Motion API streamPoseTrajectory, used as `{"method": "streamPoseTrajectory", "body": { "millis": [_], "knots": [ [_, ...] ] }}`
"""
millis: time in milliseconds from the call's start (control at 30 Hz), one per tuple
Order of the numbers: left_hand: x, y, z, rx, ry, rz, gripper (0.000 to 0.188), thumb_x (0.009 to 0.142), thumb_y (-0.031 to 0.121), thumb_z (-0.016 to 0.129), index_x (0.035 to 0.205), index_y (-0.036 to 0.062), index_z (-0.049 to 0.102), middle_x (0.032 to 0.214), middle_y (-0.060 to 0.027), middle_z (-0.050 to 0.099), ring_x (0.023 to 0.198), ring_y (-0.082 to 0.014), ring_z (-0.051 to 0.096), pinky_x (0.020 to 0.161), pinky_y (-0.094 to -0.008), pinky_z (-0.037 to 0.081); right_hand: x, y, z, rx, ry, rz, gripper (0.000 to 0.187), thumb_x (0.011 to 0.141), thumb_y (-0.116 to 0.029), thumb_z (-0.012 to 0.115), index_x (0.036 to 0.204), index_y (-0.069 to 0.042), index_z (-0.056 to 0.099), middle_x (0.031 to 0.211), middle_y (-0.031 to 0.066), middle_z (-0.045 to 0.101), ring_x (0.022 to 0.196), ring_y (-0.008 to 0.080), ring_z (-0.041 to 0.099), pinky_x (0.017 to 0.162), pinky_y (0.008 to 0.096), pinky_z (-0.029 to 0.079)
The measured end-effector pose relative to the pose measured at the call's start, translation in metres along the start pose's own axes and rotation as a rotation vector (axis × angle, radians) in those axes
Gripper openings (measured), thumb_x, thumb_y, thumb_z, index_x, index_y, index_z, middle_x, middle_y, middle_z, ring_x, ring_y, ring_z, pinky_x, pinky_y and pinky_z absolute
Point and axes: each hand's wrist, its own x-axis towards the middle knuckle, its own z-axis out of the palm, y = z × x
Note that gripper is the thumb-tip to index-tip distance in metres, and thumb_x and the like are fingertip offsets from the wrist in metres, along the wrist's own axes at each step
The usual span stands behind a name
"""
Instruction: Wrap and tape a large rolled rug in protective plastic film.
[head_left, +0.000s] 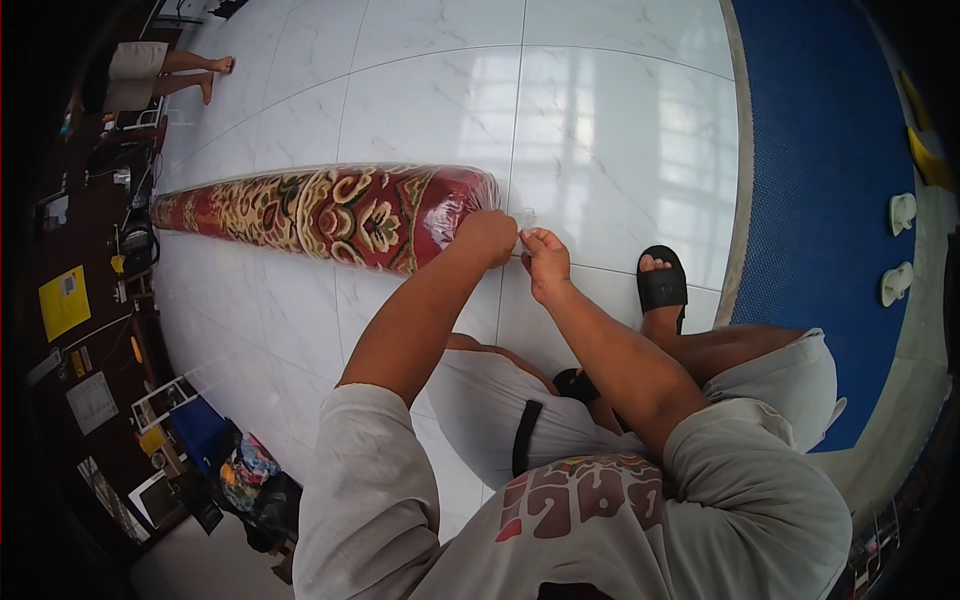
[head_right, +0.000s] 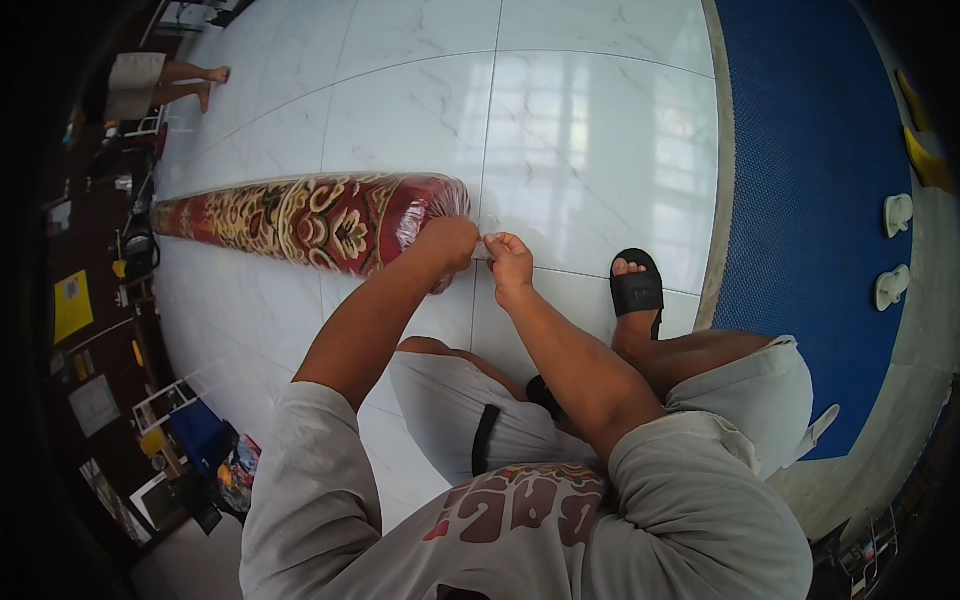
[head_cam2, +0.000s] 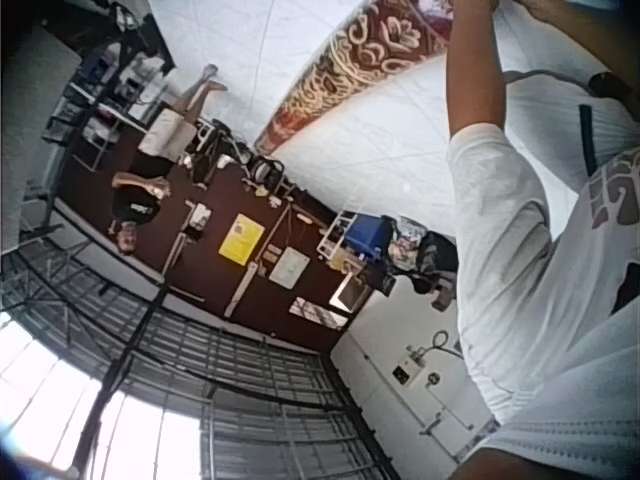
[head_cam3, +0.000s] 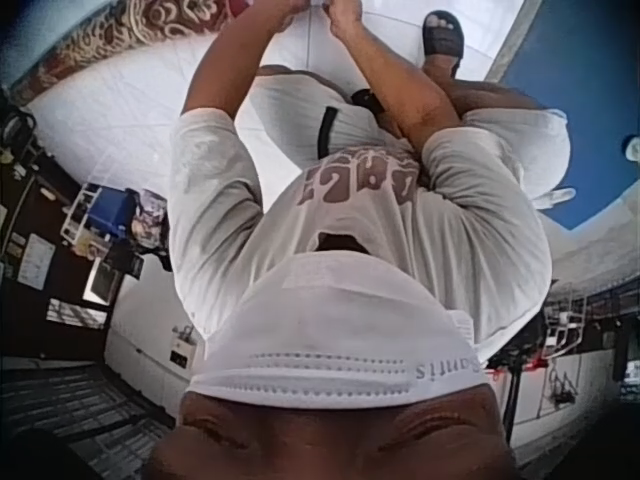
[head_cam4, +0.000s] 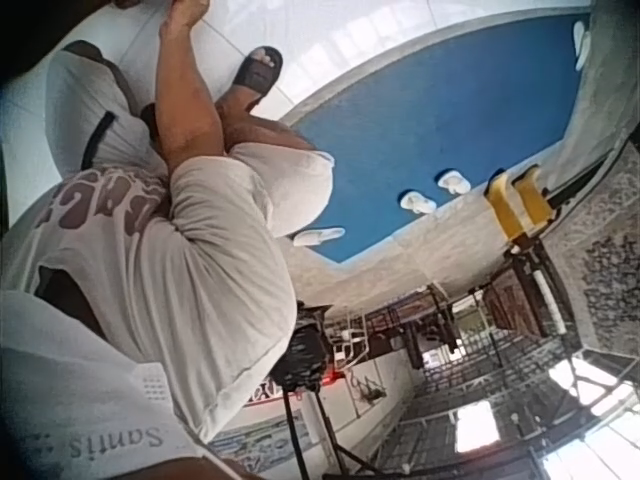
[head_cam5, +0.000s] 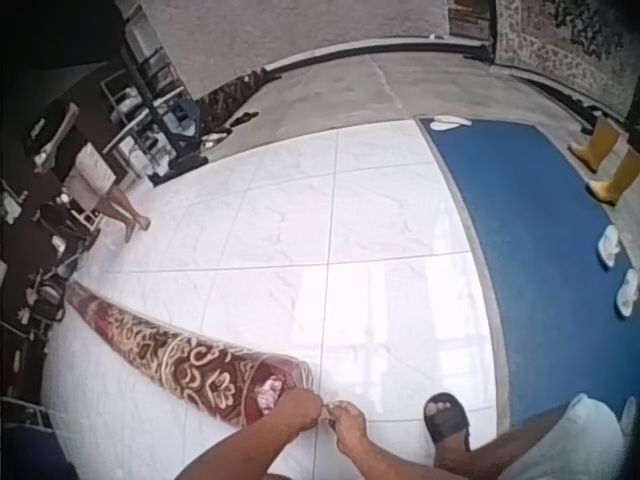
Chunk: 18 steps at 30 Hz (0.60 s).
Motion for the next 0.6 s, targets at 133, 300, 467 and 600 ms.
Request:
{"method": "streamPoseTrajectory", "body": {
  "millis": [133, 300, 467, 600],
  "knots": [
    [-0.004, 0.006, -0.011, 0.024, -0.062, -0.055, 0.022, 0.08, 0.015, 0.066, 0.098, 0.0044, 0.07, 0.103, -0.0163, 0.069, 0.097, -0.0315, 0.067, 0.083, -0.0414, 0.055, -0.005, 0.003, -0.006, -0.034, -0.071, -0.078, 0.007, 0.094, -0.018, 0.062, 0.094, -0.017, 0.055, 0.085, -0.0046, 0.064, 0.081, 0.0068, 0.056, 0.073, 0.0281, 0.044],
    [-0.007, 0.008, -0.007, 0.071, 0.007, -0.044, 0.022, 0.08, 0.019, 0.065, 0.096, 0.0057, 0.071, 0.106, -0.0149, 0.067, 0.095, -0.0317, 0.068, 0.082, -0.0404, 0.055, -0.014, 0.002, 0.003, 0.083, -0.036, 0.043, 0.009, 0.094, -0.02, 0.062, 0.095, -0.014, 0.055, 0.095, -0.0013, 0.063, 0.081, 0.0107, 0.055, 0.075, 0.0283, 0.047],
    [-0.013, 0.005, 0.018, 0.067, 0.124, -0.021, 0.019, 0.076, 0.017, 0.064, 0.09, 0.0067, 0.07, 0.099, -0.0159, 0.064, 0.083, -0.0346, 0.068, 0.074, -0.0444, 0.055, 0.004, -0.01, 0.008, -0.048, 0.069, 0.254, 0.008, 0.09, -0.014, 0.064, 0.092, -0.01, 0.057, 0.087, 0.0014, 0.063, 0.072, 0.0122, 0.057, 0.062, 0.0271, 0.048],
    [-0.015, 0.008, 0.028, 0.026, 0.242, -0.057, 0.016, 0.077, 0.014, 0.063, 0.09, 0.0063, 0.068, 0.098, -0.0149, 0.061, 0.08, -0.0342, 0.068, 0.07, -0.0445, 0.055, 0.013, -0.013, 0.011, -0.33, 0.047, 0.12, 0.002, 0.084, -0.005, 0.064, 0.086, -0.006, 0.063, 0.076, 0.0024, 0.061, 0.062, 0.0121, 0.055, 0.051, 0.0268, 0.045]
  ]
}}
